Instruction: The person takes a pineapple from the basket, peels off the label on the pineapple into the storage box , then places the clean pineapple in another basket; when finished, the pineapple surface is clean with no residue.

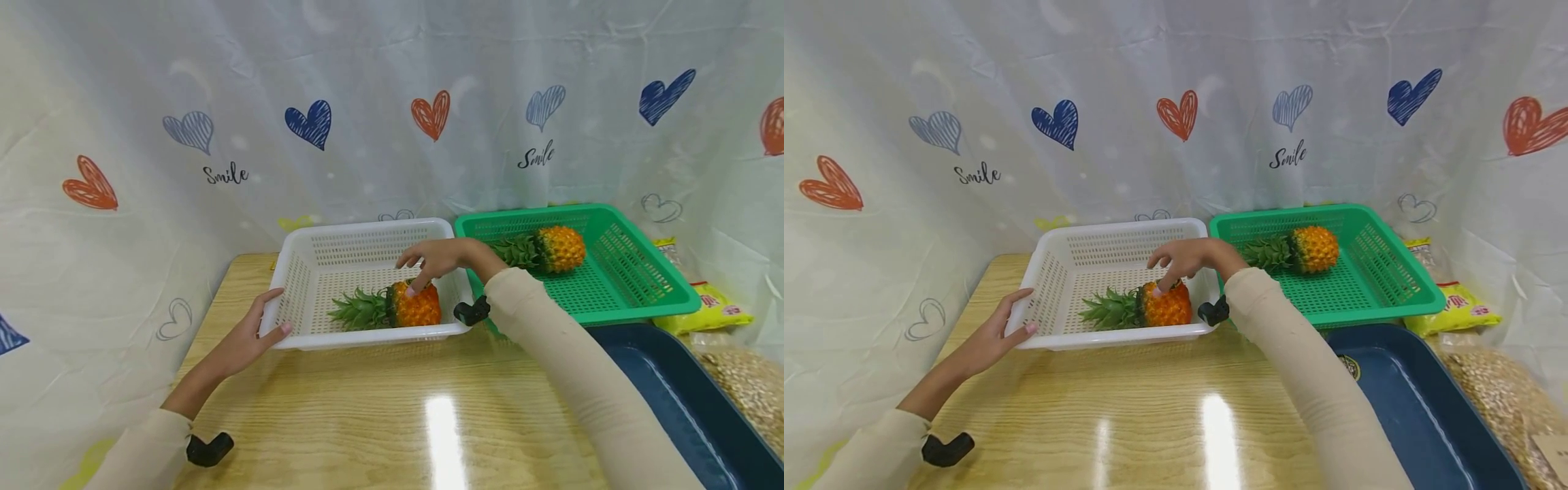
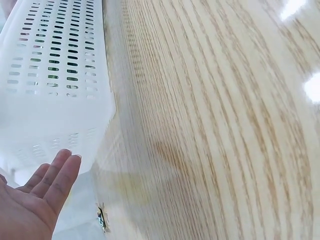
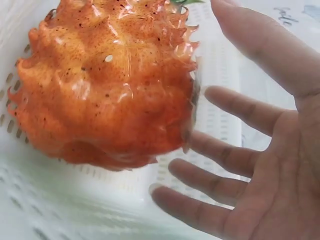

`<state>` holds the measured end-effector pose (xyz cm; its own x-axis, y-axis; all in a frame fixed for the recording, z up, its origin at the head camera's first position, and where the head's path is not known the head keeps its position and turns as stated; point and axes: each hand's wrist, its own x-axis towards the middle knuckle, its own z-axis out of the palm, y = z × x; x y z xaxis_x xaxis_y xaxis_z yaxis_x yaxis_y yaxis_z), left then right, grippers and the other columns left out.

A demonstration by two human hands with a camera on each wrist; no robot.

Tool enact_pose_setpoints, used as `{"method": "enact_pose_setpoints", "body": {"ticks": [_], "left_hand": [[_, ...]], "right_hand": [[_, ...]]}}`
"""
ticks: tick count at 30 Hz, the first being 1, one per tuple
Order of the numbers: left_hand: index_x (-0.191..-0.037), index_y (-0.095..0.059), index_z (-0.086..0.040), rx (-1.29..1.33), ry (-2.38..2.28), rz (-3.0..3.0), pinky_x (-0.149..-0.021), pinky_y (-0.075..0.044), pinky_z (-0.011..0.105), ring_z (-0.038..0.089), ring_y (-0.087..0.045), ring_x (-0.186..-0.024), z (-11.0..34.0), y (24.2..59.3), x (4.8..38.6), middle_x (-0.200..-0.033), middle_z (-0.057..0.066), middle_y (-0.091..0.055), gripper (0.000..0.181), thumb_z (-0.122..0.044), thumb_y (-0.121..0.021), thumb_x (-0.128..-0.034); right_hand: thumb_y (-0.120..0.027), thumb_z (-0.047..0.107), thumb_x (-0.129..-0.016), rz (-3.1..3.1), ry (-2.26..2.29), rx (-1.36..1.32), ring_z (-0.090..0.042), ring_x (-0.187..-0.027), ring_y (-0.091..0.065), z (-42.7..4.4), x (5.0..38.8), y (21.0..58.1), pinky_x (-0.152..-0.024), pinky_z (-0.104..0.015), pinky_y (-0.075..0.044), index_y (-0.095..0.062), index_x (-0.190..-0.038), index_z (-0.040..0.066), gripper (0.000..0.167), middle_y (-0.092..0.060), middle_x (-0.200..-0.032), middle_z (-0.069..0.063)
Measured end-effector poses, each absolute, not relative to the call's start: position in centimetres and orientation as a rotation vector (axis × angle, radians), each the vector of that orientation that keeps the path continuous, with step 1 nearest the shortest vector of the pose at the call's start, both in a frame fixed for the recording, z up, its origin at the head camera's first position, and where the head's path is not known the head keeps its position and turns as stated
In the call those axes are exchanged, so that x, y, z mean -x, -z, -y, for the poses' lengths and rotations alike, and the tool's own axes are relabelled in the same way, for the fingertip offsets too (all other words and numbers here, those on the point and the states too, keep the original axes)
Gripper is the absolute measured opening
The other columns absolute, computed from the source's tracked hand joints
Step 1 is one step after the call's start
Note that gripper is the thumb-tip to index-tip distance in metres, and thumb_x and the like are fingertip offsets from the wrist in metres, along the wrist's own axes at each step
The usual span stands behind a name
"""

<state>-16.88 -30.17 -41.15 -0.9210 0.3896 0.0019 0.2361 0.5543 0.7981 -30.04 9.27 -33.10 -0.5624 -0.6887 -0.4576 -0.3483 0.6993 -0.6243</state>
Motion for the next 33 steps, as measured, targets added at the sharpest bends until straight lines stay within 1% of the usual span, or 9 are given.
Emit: {"method": "enact_pose_setpoints", "body": {"ticks": [2, 7, 10, 13, 19, 23, 25, 30, 33], "left_hand": [[-0.160, -0.005, -0.012, -0.533, -1.305, -2.607, -0.099, -0.045, 0.059, 0.050, -0.039, -0.139, 30.2, 41.2, 16.9, -0.156, 0.032, -0.027, 0.072, -0.025, -0.051, -0.1065], [-0.160, -0.004, -0.012, -0.535, -1.309, -2.604, -0.101, -0.044, 0.059, 0.048, -0.040, -0.139, 30.3, 41.3, 17.0, -0.157, 0.031, -0.029, 0.072, -0.025, -0.051, -0.1067], [-0.160, -0.004, -0.010, -0.536, -1.317, -2.600, -0.101, -0.043, 0.060, 0.048, -0.040, -0.139, 30.2, 41.3, 17.0, -0.157, 0.031, -0.029, 0.072, -0.025, -0.051, -0.1066], [-0.160, -0.004, -0.010, -0.533, -1.321, -2.599, -0.101, -0.043, 0.060, 0.048, -0.040, -0.139, 30.1, 41.2, 17.0, -0.156, 0.031, -0.029, 0.073, -0.025, -0.052, -0.1063], [-0.160, -0.004, -0.010, -0.514, -1.319, -2.595, -0.100, -0.044, 0.060, 0.050, -0.040, -0.138, 30.2, 41.1, 17.0, -0.155, 0.032, -0.029, 0.074, -0.025, -0.052, -0.1061], [-0.160, -0.003, -0.012, -0.506, -1.297, -2.598, -0.099, -0.046, 0.060, 0.050, -0.042, -0.137, 30.2, 40.9, 16.8, -0.154, 0.033, -0.030, 0.075, -0.026, -0.053, -0.1058], [-0.160, -0.003, -0.013, -0.502, -1.277, -2.603, -0.098, -0.048, 0.058, 0.049, -0.045, -0.134, 30.2, 40.7, 16.8, -0.153, 0.033, -0.033, 0.078, -0.026, -0.055, -0.1048], [-0.160, -0.001, -0.014, -0.494, -1.229, -2.609, -0.093, -0.050, 0.055, 0.048, -0.052, -0.128, 30.2, 40.2, 16.6, -0.151, 0.032, -0.036, 0.086, -0.028, -0.062, -0.1006], [-0.160, 0.000, -0.015, -0.492, -1.231, -2.599, -0.092, -0.051, 0.054, 0.047, -0.053, -0.127, 30.2, 40.3, 16.6, -0.151, 0.032, -0.035, 0.089, -0.028, -0.064, -0.0994]], "right_hand": [[-0.076, 0.041, -0.088, -2.186, 0.610, 0.757, -0.041, -0.141, -0.041, -9.1, 30.2, 33.3, -0.106, -0.052, -0.046, -0.044, -0.152, 0.020, 0.074, -0.031, -0.161, -0.019], [-0.079, 0.048, -0.084, -2.160, 0.564, 0.671, -0.036, -0.140, -0.043, -8.4, 30.3, 34.0, -0.101, -0.054, -0.049, -0.041, -0.153, 0.025, 0.082, -0.030, -0.163, -0.013], [-0.080, 0.051, -0.082, -2.132, 0.533, 0.643, -0.035, -0.141, -0.042, -8.1, 30.5, 34.5, -0.095, -0.050, -0.052, -0.039, -0.155, 0.026, 0.088, -0.028, -0.164, -0.012], [-0.082, 0.052, -0.078, -2.106, 0.501, 0.619, -0.033, -0.140, -0.044, -7.7, 30.5, 34.7, -0.091, -0.046, -0.055, -0.038, -0.155, 0.030, 0.091, -0.027, -0.164, -0.011], [-0.088, 0.049, -0.074, -2.066, 0.452, 0.572, -0.026, -0.129, -0.055, -7.1, 30.3, 34.7, -0.088, -0.041, -0.057, -0.036, -0.155, 0.035, 0.098, -0.025, -0.163, -0.012], [-0.088, 0.046, -0.073, -2.084, 0.396, 0.582, -0.023, -0.127, -0.054, -6.8, 30.3, 34.7, -0.083, -0.037, -0.057, -0.034, -0.156, 0.035, 0.100, -0.025, -0.164, -0.011], [-0.088, 0.045, -0.074, -2.088, 0.380, 0.592, -0.020, -0.118, -0.058, -6.7, 30.4, 34.7, -0.078, -0.035, -0.056, -0.033, -0.157, 0.033, 0.100, -0.024, -0.164, -0.011], [-0.087, 0.044, -0.076, -2.090, 0.364, 0.615, -0.015, -0.098, -0.061, -6.7, 30.5, 34.8, -0.071, -0.033, -0.054, -0.031, -0.159, 0.028, 0.102, -0.020, -0.166, -0.009], [-0.087, 0.044, -0.075, -2.095, 0.354, 0.623, -0.014, -0.090, -0.060, -6.7, 30.4, 34.8, -0.068, -0.032, -0.053, -0.031, -0.159, 0.026, 0.102, -0.020, -0.166, -0.008]]}}
